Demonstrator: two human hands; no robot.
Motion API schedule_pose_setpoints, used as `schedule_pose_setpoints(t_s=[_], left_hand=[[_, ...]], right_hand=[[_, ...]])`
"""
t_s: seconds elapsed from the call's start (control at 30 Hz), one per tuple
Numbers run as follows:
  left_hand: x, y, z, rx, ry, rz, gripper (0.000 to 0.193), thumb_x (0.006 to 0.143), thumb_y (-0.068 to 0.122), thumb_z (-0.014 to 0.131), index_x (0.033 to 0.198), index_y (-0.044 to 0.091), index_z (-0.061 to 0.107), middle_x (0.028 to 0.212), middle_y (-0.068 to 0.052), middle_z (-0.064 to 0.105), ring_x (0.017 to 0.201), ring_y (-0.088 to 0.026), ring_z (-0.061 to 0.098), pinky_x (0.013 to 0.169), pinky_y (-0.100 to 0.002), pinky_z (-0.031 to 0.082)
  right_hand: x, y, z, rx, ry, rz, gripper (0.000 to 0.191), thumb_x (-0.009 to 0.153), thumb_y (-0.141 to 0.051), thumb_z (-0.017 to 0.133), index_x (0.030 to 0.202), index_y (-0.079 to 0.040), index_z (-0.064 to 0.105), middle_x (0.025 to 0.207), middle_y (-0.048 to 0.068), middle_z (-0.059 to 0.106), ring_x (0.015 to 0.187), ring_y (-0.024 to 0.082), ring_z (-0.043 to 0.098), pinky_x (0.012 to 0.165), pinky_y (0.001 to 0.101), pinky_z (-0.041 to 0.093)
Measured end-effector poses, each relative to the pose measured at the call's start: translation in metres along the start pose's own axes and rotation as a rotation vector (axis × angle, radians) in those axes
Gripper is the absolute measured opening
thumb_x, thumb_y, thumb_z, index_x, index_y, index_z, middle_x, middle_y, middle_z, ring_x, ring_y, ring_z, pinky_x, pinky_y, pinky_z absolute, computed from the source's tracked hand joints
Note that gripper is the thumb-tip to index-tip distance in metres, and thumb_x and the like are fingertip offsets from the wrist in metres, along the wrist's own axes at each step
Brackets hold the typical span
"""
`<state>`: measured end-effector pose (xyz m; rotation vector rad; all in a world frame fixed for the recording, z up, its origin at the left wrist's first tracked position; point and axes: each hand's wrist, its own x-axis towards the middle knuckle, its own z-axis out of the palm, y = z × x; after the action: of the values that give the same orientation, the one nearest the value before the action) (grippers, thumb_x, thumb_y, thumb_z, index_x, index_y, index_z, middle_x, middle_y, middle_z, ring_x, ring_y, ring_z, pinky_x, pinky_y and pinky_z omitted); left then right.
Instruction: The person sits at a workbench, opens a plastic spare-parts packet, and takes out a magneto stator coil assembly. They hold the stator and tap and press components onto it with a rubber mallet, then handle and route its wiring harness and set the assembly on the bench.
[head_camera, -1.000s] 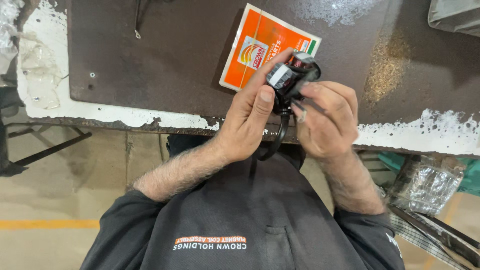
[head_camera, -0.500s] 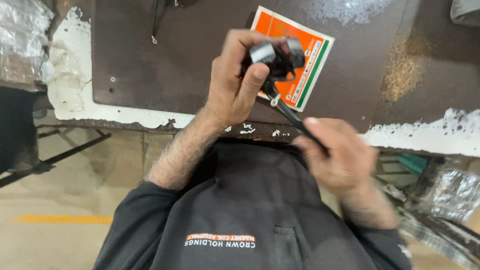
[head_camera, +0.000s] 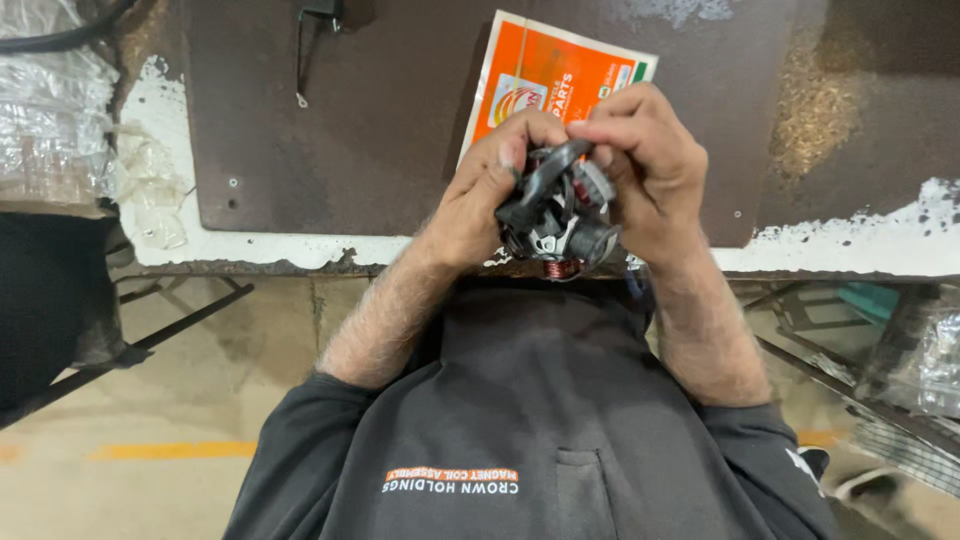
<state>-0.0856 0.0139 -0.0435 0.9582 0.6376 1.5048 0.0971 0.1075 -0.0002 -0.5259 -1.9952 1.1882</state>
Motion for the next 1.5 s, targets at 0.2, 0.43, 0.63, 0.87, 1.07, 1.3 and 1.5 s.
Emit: schedule_pose_setpoints(t_s=[0.2,0.43,0.63,0.87,1.07,1.3,1.5], left_hand=[[-0.006,-0.038,0.009,-0.310,0.319,0.034,0.051,0.120,0.049,0.039,0.126,0.000,0.055,0.119,-0.008,0.060,0.114,-0.016,0.061,0.108,-0.032,0.050],[0.010,-0.007,0.043,0.025,0.460,0.288,0.063,0.113,0.061,0.045,0.141,0.005,0.047,0.122,-0.006,0.055,0.110,-0.015,0.056,0.103,-0.033,0.047],[0.009,0.013,0.030,1.626,-0.003,0.420,0.093,0.088,0.048,0.081,0.155,0.010,0.030,0.158,-0.017,0.031,0.145,-0.042,0.040,0.121,-0.050,0.037],[0.017,0.014,0.040,1.036,-0.129,0.283,0.075,0.105,0.008,0.076,0.162,0.008,0.026,0.167,-0.013,0.035,0.132,-0.027,0.067,0.110,-0.035,0.055],[0.012,0.026,0.040,0.438,-0.029,0.161,0.087,0.101,0.014,0.079,0.159,0.005,0.015,0.152,-0.014,0.047,0.128,-0.023,0.069,0.113,-0.032,0.056],[0.041,0.013,0.063,0.224,0.343,0.291,0.087,0.108,0.012,0.076,0.162,0.007,0.008,0.126,-0.013,0.073,0.123,-0.017,0.063,0.110,-0.029,0.052],[0.053,0.010,0.072,0.056,0.421,0.289,0.077,0.110,0.025,0.062,0.165,0.005,0.012,0.136,-0.015,0.064,0.119,-0.020,0.062,0.108,-0.032,0.051]], right_hand=[[-0.035,0.006,0.029,-0.073,0.211,0.000,0.047,0.106,-0.041,0.053,0.122,0.002,0.061,0.116,0.011,0.059,0.107,0.023,0.058,0.097,0.0327,0.049],[-0.022,-0.025,0.006,-0.178,0.110,0.182,0.051,0.109,-0.045,0.065,0.130,0.000,0.064,0.121,0.009,0.064,0.103,0.016,0.062,0.090,0.0270,0.052],[-0.015,-0.040,-0.042,-0.734,-0.297,-0.108,0.037,0.091,-0.009,0.081,0.125,0.000,0.068,0.123,0.014,0.068,0.110,0.033,0.068,0.092,0.0408,0.058],[-0.016,-0.044,-0.034,-0.460,-0.085,-0.037,0.038,0.104,-0.020,0.077,0.132,-0.002,0.058,0.120,0.017,0.063,0.093,0.022,0.063,0.074,0.0336,0.055],[-0.006,-0.028,-0.033,0.089,-0.276,0.151,0.074,0.117,-0.058,0.034,0.162,0.001,0.025,0.154,0.020,0.046,0.124,0.021,0.055,0.112,0.0367,0.046],[-0.017,-0.003,0.024,0.172,0.298,0.025,0.084,0.108,-0.069,0.034,0.163,-0.008,0.016,0.155,0.009,0.043,0.136,0.015,0.048,0.114,0.0313,0.045],[-0.028,-0.002,0.040,-0.075,0.480,0.155,0.085,0.114,-0.050,0.061,0.167,-0.005,0.010,0.173,0.008,0.018,0.152,0.019,0.032,0.128,0.0313,0.032]])
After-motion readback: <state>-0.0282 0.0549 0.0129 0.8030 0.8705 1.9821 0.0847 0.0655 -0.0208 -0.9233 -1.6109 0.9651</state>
